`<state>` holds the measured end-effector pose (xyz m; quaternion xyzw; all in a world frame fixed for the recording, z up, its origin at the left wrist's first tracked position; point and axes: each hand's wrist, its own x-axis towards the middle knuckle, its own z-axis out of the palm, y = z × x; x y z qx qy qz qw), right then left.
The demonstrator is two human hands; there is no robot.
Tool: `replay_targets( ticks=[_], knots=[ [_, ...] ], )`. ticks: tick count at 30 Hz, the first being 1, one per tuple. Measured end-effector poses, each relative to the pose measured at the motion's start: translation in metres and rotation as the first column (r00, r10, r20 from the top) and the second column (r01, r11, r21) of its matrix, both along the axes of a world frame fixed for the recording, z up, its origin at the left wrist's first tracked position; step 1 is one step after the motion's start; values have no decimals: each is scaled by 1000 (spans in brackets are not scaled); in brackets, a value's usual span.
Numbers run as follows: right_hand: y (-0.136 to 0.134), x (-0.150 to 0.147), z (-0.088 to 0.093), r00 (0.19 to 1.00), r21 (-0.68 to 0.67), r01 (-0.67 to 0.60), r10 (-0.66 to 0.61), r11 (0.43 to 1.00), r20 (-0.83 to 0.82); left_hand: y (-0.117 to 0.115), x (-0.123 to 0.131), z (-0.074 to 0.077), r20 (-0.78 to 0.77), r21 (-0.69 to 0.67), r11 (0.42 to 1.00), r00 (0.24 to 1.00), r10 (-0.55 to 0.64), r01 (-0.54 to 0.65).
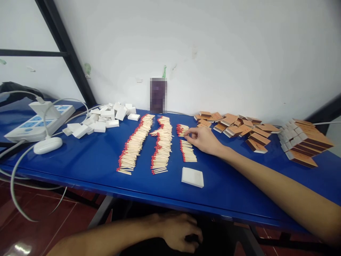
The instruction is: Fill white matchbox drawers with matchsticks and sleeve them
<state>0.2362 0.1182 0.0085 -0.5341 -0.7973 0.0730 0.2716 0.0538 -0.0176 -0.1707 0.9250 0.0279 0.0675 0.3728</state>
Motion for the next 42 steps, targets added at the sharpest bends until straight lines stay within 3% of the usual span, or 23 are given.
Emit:
replay_targets(
  ticks=[15, 33, 42],
  knots=[
    [-1, 1, 2, 999, -45, -3, 4, 999, 32, -1, 0, -4, -10, -6, 1000, 1000, 11, -11],
    [-3, 7, 6, 996, -177, -51, 38, 983, -77, -1, 1, -2, -33, 27, 1000, 999, 16, -15],
    [0, 1, 2, 999, -44, 30, -31, 999, -33, -2, 0, 1, -33, 27, 1000, 999, 14, -13]
  ],
)
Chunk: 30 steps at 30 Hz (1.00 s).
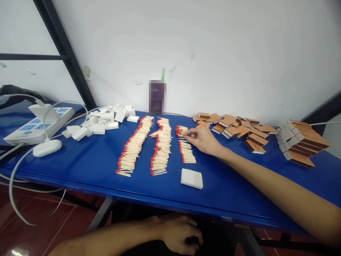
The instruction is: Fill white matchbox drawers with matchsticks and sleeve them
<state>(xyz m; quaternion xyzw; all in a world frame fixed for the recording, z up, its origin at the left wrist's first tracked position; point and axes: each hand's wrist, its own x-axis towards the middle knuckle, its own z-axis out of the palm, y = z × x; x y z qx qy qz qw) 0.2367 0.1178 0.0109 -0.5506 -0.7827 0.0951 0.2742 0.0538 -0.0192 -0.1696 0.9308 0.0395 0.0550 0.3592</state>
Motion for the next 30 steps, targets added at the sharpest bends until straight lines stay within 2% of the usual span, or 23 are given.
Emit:
replay_targets(
  ticks=[20, 30],
  knots=[
    [-1, 1, -1, 1000, -4, -19, 19, 1000, 20, 0, 1, -4, 13, -16, 1000, 1000, -1, 1],
    [0, 0, 5, 996, -67, -61, 66, 996, 68, 0, 1, -4, 26, -8, 1000, 1000, -6, 7]
  ],
)
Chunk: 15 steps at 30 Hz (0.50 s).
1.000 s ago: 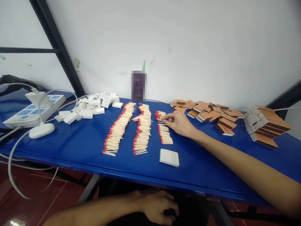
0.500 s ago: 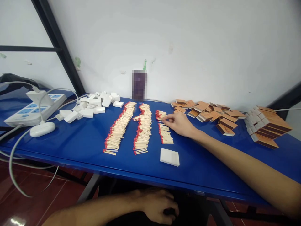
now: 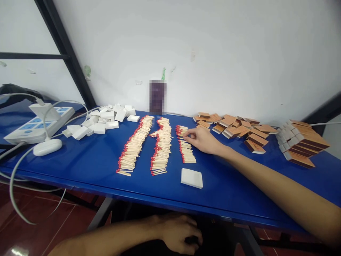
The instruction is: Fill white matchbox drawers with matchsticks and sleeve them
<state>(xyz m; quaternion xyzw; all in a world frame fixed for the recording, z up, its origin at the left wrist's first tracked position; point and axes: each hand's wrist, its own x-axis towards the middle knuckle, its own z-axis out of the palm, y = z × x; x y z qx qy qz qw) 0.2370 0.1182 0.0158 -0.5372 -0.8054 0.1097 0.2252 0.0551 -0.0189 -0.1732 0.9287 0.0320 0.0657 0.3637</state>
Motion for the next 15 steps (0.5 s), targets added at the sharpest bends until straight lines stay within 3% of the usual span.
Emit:
replay_targets(
  ticks=[9, 15],
  knots=[
    [-4, 5, 2, 998, -75, -52, 48, 996, -44, 0, 0, -2, 14, 2, 1000, 1000, -4, 4],
    [-1, 3, -6, 996, 89, 32, -24, 996, -92, 0, 0, -3, 14, -1, 1000, 1000, -5, 5]
  ],
)
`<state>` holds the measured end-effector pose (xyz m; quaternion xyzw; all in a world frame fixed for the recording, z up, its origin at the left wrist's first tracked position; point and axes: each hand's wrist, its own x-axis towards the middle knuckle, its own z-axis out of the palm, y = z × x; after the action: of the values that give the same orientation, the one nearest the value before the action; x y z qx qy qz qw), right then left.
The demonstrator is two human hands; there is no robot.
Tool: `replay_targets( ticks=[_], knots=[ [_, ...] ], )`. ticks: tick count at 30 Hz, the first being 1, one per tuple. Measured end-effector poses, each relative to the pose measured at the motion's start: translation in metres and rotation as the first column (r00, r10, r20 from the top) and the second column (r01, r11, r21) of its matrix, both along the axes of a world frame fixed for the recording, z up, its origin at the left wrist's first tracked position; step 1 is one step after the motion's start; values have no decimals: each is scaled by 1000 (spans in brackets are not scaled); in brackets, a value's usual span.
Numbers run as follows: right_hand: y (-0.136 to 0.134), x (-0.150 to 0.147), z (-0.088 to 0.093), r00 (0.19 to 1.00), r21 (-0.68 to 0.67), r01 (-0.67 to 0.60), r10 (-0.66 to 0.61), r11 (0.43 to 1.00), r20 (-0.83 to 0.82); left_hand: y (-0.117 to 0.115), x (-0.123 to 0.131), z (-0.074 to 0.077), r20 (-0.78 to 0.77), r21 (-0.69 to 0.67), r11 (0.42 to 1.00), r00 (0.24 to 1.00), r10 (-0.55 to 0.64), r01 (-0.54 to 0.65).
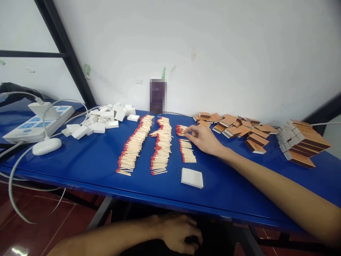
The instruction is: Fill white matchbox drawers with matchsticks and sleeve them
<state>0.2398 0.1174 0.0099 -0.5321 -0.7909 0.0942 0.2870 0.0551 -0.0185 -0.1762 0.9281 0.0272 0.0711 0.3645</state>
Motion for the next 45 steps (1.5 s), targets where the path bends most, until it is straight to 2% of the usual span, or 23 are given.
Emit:
replay_targets(
  ticks=[3, 23, 45],
  knots=[
    [2, -2, -2, 1000, 58, 16, -17, 998, 24, 0, 0, -1, 1, -3, 1000, 1000, -3, 3],
    [7, -5, -7, 996, 82, 50, -56, 995, 73, 0, 0, 1, 13, -21, 1000, 1000, -5, 5],
    [8, -5, -7, 998, 41, -4, 1, 999, 62, 0, 0, 4, 12, -18, 1000, 1000, -5, 5]
  ],
)
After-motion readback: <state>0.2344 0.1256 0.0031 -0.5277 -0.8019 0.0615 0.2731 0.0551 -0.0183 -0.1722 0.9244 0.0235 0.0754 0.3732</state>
